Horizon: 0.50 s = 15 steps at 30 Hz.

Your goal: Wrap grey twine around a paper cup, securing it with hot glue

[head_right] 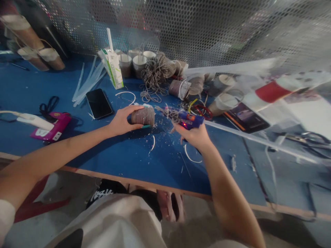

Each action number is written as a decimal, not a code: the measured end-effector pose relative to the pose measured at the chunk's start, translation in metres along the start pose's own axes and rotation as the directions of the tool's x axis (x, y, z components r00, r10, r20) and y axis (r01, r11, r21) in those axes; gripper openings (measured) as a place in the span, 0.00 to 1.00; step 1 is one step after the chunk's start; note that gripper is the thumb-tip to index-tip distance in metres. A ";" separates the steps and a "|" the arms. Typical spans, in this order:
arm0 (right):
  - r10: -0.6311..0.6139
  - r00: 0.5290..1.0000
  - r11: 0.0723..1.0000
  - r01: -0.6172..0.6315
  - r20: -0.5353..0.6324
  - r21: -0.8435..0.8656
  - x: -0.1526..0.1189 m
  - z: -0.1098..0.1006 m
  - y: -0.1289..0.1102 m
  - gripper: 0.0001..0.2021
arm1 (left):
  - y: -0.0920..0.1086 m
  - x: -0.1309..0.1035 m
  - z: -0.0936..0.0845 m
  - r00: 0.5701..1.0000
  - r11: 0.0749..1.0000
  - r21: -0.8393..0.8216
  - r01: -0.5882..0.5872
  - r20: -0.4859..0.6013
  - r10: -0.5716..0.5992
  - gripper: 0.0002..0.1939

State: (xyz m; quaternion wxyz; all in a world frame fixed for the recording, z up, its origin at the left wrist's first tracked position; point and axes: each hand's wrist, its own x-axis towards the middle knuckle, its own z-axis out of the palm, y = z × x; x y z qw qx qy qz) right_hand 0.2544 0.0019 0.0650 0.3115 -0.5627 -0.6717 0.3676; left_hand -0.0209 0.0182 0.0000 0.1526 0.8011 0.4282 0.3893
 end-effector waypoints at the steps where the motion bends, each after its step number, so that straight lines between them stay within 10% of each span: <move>1: -0.031 0.999 0.997 0.030 -0.025 -0.064 0.002 -0.003 0.001 0.19 | 0.001 0.000 0.000 1.000 1.000 -0.005 0.014 -0.007 -0.014 0.34; 8: -0.163 0.985 0.617 0.151 0.063 -0.772 0.018 -0.020 0.018 0.25 | 0.000 0.002 0.002 0.994 0.996 -0.039 0.086 -0.069 -0.089 0.33; 15: -0.226 0.961 0.773 0.276 0.158 -0.571 0.029 -0.022 0.045 0.33 | -0.003 0.002 0.003 0.987 0.991 -0.088 0.098 -0.118 -0.108 0.31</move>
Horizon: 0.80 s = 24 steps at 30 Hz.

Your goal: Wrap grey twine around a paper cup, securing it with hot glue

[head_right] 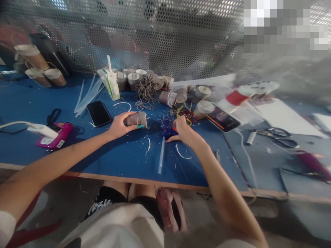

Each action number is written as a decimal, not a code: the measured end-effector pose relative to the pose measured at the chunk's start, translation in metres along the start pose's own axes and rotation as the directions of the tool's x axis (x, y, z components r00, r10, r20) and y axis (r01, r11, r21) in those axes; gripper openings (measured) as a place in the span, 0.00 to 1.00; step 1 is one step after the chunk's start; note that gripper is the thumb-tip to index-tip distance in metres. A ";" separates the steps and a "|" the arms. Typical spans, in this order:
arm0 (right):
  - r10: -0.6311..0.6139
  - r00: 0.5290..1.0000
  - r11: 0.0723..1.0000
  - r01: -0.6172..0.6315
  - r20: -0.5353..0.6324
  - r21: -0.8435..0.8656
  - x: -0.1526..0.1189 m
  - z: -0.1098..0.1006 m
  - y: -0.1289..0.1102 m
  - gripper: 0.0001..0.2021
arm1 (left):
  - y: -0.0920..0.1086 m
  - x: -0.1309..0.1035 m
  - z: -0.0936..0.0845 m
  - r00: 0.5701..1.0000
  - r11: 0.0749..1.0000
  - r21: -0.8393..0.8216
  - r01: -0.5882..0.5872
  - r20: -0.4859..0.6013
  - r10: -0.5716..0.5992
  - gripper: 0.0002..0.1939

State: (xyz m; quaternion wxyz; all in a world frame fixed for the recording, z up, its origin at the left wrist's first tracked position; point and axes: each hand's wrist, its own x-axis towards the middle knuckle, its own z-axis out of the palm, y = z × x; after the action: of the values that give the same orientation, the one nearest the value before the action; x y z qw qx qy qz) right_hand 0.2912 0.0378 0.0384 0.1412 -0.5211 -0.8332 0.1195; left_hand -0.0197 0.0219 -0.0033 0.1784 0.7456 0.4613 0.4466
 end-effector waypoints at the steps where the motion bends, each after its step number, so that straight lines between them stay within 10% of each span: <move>1: 0.002 1.000 1.000 -0.002 0.001 0.012 -0.001 -0.003 0.002 0.34 | 0.000 0.000 0.000 1.000 1.000 -0.001 0.000 0.001 0.000 0.32; 11: 0.191 0.929 0.953 -0.253 -0.317 -0.167 -0.032 -0.074 0.017 0.04 | -0.007 -0.001 0.005 0.999 0.997 -0.071 0.033 -0.035 -0.036 0.32; 24: 0.396 0.904 0.766 -0.422 -0.161 -0.485 0.092 -0.025 0.017 0.19 | -0.001 -0.001 0.002 0.999 0.999 -0.031 0.013 -0.031 -0.014 0.31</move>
State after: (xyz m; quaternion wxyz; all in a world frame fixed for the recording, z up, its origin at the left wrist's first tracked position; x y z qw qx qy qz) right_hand 0.2763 0.1296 0.0659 -0.0104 -0.7111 -0.6973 -0.0898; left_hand -0.0193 0.0219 -0.0055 0.1857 0.7326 0.4621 0.4639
